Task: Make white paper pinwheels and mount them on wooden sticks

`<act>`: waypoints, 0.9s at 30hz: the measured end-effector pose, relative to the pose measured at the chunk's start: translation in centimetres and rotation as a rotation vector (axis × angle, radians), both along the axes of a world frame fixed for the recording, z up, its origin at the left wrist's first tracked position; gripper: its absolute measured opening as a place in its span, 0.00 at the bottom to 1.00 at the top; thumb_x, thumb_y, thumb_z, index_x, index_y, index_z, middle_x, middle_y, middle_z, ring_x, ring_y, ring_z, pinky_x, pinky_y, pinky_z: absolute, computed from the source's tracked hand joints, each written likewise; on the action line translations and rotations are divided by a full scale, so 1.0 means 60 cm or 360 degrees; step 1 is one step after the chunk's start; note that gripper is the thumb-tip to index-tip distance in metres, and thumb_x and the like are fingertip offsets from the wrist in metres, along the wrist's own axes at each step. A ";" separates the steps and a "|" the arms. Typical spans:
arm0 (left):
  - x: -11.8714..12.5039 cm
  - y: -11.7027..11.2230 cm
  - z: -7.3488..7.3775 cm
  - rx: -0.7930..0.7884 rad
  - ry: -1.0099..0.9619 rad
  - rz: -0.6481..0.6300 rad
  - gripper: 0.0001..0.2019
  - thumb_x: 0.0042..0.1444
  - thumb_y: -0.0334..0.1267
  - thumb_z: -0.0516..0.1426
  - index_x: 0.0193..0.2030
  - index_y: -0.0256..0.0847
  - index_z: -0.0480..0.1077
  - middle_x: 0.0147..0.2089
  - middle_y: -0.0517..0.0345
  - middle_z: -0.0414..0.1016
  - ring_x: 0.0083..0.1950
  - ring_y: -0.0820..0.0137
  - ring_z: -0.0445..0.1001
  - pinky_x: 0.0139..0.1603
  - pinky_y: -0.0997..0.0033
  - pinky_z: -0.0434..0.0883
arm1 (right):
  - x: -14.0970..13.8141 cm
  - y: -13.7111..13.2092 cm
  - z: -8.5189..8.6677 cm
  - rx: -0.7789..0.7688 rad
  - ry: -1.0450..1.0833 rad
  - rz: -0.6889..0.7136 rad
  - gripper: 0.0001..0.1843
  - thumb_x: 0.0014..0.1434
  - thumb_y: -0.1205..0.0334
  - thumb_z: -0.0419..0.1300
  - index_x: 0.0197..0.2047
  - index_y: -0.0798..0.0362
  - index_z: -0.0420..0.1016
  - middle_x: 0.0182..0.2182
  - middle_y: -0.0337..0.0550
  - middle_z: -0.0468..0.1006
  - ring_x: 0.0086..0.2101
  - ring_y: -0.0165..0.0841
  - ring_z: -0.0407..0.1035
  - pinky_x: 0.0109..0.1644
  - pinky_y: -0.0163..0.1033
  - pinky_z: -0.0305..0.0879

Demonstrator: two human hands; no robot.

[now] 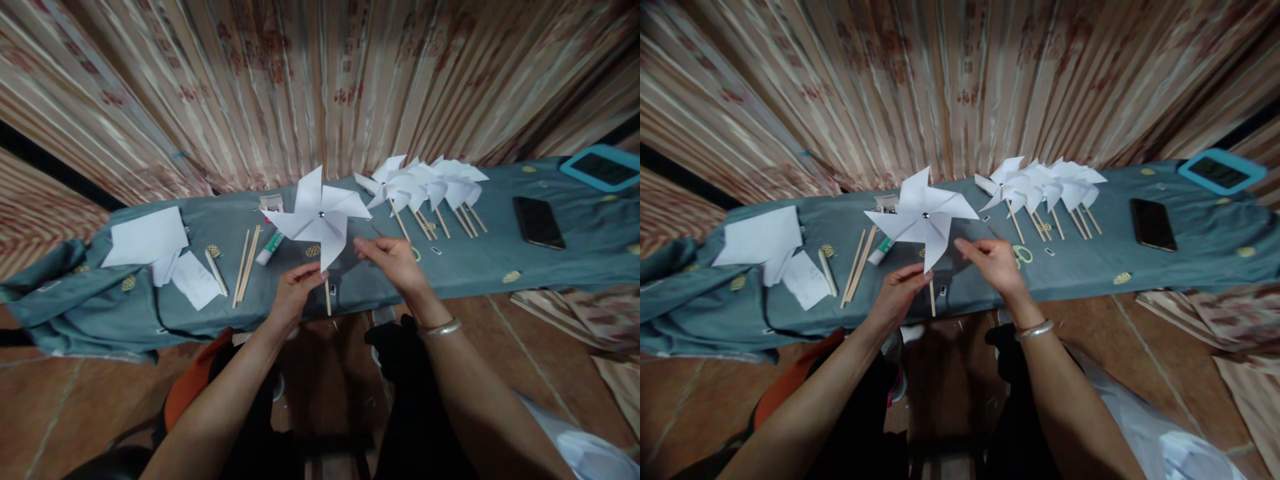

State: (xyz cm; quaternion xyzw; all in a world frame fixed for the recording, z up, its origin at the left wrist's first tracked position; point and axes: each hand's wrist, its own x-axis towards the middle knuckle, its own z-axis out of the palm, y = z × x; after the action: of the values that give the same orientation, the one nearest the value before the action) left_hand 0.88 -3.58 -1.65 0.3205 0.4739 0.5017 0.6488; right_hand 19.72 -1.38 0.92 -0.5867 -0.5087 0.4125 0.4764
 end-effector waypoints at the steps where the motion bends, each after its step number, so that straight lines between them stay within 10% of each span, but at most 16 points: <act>1: 0.000 -0.001 0.000 -0.0008 0.0006 -0.0014 0.18 0.30 0.42 0.74 0.32 0.40 0.81 0.31 0.57 0.82 0.33 0.71 0.76 0.46 0.67 0.71 | 0.009 0.003 0.000 0.0084 -0.0011 -0.0135 0.20 0.48 0.42 0.68 0.21 0.51 0.78 0.20 0.39 0.76 0.26 0.32 0.66 0.33 0.39 0.60; 8: 0.005 -0.007 -0.007 -0.0103 -0.0019 -0.0116 0.19 0.27 0.40 0.75 0.30 0.39 0.81 0.30 0.56 0.82 0.31 0.71 0.76 0.45 0.66 0.72 | 0.046 0.031 -0.013 0.0372 0.0012 -0.0472 0.18 0.48 0.50 0.69 0.38 0.53 0.81 0.36 0.45 0.81 0.38 0.36 0.73 0.45 0.43 0.67; 27: 0.006 -0.005 -0.005 0.0048 0.0043 -0.0140 0.16 0.31 0.41 0.73 0.30 0.41 0.81 0.32 0.56 0.82 0.34 0.68 0.76 0.45 0.65 0.72 | 0.026 0.022 -0.011 0.0232 0.0286 -0.0305 0.10 0.45 0.53 0.70 0.28 0.49 0.79 0.30 0.39 0.80 0.33 0.34 0.71 0.40 0.41 0.66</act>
State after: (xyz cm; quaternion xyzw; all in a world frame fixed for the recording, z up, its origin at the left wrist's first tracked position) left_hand 1.21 -3.86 -1.95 0.3576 0.4604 0.4754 0.6590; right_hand 21.28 -0.07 0.24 -0.5571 -0.4343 0.3778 0.5985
